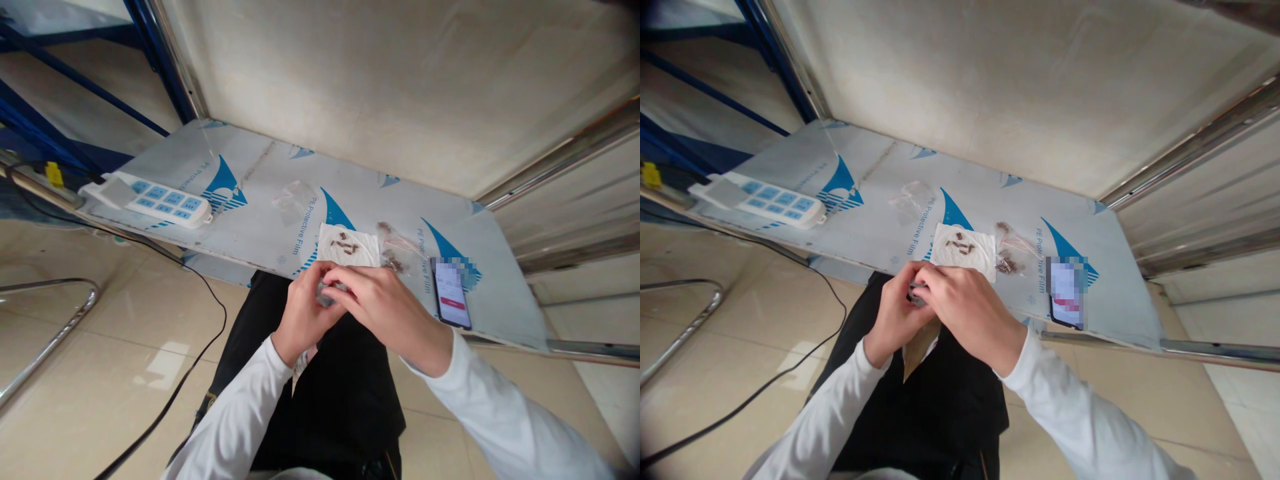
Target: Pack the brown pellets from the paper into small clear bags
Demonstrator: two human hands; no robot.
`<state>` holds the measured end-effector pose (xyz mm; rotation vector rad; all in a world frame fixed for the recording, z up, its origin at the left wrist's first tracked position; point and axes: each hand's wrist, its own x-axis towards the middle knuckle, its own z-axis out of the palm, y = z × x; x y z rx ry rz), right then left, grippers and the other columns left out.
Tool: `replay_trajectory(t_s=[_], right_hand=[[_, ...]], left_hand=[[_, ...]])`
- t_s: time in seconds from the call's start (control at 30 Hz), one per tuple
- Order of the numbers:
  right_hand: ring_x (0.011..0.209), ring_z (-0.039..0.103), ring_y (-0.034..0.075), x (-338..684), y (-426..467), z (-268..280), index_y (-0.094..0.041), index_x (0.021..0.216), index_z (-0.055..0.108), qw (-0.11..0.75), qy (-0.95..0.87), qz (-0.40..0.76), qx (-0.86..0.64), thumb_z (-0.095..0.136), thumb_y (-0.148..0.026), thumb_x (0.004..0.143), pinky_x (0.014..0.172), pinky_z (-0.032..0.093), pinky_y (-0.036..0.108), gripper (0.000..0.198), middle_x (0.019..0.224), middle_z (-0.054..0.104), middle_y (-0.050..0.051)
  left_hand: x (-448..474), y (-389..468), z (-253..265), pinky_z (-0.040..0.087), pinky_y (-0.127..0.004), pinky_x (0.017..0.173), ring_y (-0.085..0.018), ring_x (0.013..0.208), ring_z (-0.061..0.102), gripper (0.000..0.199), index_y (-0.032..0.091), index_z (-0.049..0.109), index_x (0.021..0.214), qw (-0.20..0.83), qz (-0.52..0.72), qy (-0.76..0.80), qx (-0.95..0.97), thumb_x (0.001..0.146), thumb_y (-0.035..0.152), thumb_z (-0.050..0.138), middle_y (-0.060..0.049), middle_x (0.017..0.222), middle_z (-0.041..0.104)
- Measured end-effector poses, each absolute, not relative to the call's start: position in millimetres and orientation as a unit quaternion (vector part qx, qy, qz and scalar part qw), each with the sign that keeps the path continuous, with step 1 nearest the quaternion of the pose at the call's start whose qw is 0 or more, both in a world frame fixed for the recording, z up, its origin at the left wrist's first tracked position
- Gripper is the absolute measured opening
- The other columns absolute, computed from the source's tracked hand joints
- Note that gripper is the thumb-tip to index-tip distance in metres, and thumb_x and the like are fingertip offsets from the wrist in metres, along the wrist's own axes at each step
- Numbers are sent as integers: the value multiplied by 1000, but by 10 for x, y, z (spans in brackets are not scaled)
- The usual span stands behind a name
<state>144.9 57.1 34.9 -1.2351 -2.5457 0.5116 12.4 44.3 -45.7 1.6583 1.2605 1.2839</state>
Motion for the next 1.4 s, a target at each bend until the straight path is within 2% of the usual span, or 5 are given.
replay_trajectory(t_s=[0.3,0.5,0.67,0.83,1.4], right_hand=[[79,65,15,1653,489,158,-22,89,71,219,-816,284,-453,62,-27,89,75,51,28,11,85,72,1],[83,65,16,1820,567,185,-23,91,72,244,-762,374,-470,62,-30,87,76,52,27,13,91,72,3],[81,64,15,1766,474,30,-21,111,66,356,-594,449,-564,75,-38,74,71,53,27,42,108,68,7],[72,65,16,1707,391,-82,-16,82,71,353,-546,500,-572,69,-41,79,69,52,27,25,76,71,4],[70,62,12,1693,125,-154,-18,76,72,411,-493,531,-553,76,-33,74,66,48,21,16,75,71,1]], left_hand=[[-28,406,-477,49,-30,88,-19,98,63,62,19,50,119,468,488,407,614,64,23,78,-8,107,65],[-60,445,-473,50,-27,80,-15,82,65,22,14,66,85,603,528,423,422,79,34,68,-6,86,70],[-4,432,-440,49,-22,70,-11,68,61,20,13,67,81,601,547,439,382,77,32,72,-1,72,68],[-20,363,-454,49,-23,72,-14,78,64,20,14,69,87,599,512,441,430,78,32,71,-6,86,71],[-10,231,-410,50,-25,73,-16,77,64,18,13,69,83,600,452,434,497,81,31,68,-6,82,71]])
